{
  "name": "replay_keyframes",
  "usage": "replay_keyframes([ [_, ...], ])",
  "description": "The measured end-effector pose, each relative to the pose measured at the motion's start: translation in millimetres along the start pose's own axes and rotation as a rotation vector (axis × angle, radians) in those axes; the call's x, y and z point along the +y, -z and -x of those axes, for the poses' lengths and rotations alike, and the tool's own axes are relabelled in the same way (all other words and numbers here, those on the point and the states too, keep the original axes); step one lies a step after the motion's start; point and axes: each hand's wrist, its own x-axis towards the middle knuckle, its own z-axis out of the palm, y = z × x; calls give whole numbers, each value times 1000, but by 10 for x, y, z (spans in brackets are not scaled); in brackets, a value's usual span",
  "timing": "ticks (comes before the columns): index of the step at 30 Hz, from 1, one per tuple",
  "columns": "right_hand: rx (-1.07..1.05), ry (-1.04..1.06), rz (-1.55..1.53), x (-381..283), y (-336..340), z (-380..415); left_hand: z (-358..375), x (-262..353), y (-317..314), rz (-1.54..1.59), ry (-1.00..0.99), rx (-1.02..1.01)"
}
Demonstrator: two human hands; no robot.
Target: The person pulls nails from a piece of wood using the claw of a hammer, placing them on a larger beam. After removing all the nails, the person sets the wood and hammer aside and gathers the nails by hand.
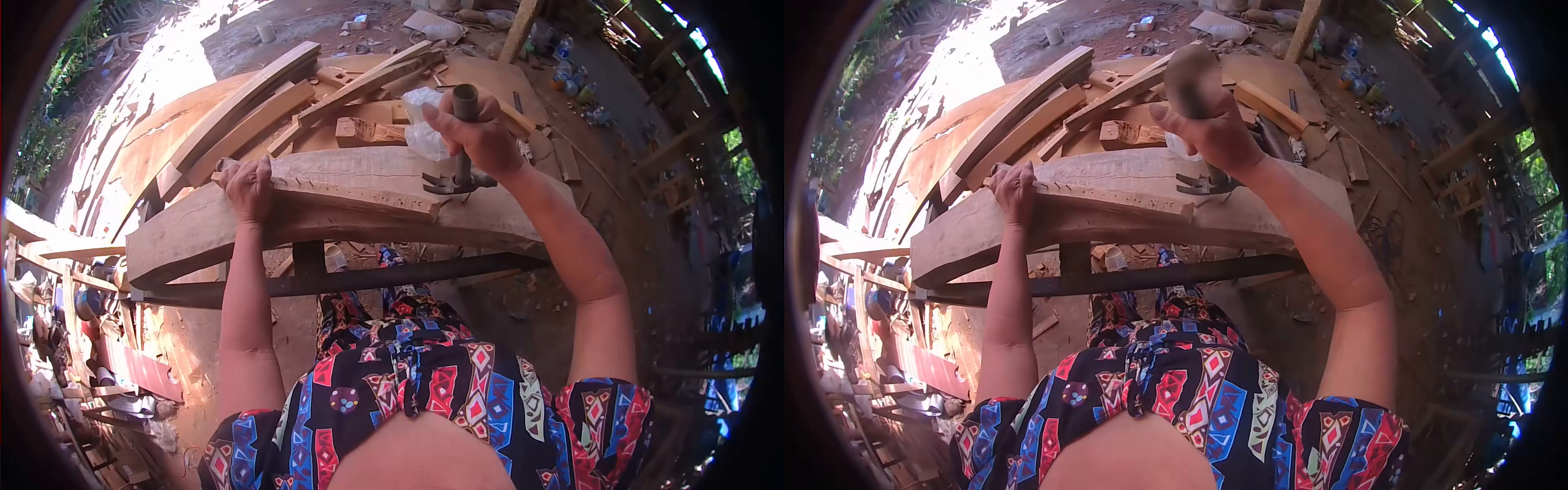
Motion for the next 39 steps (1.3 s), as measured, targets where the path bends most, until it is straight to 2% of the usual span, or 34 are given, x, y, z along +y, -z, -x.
replay_keyframes([
  [5,-224,-26,212,44,-204,-131,-2,11,7,19,-26,53],
  [6,-262,-98,207,43,-240,-133,-6,22,14,45,-34,63],
  [19,-345,-95,311,-96,-329,-255,4,39,40,46,-24,78],
  [23,-266,-30,273,-317,-342,-338,4,50,0,49,-3,106],
  [26,-128,45,206,-463,-393,-465,16,100,-3,48,-16,104],
  [27,-148,55,195,-492,-474,-532,17,97,3,28,-5,113],
  [29,-103,48,26,-534,-622,-654,12,133,14,38,2,102],
  [34,-168,-13,-57,-491,-1141,-884,-9,152,39,46,9,105],
  [39,-218,-42,40,-467,-1457,-947,-18,181,68,88,18,116],
])
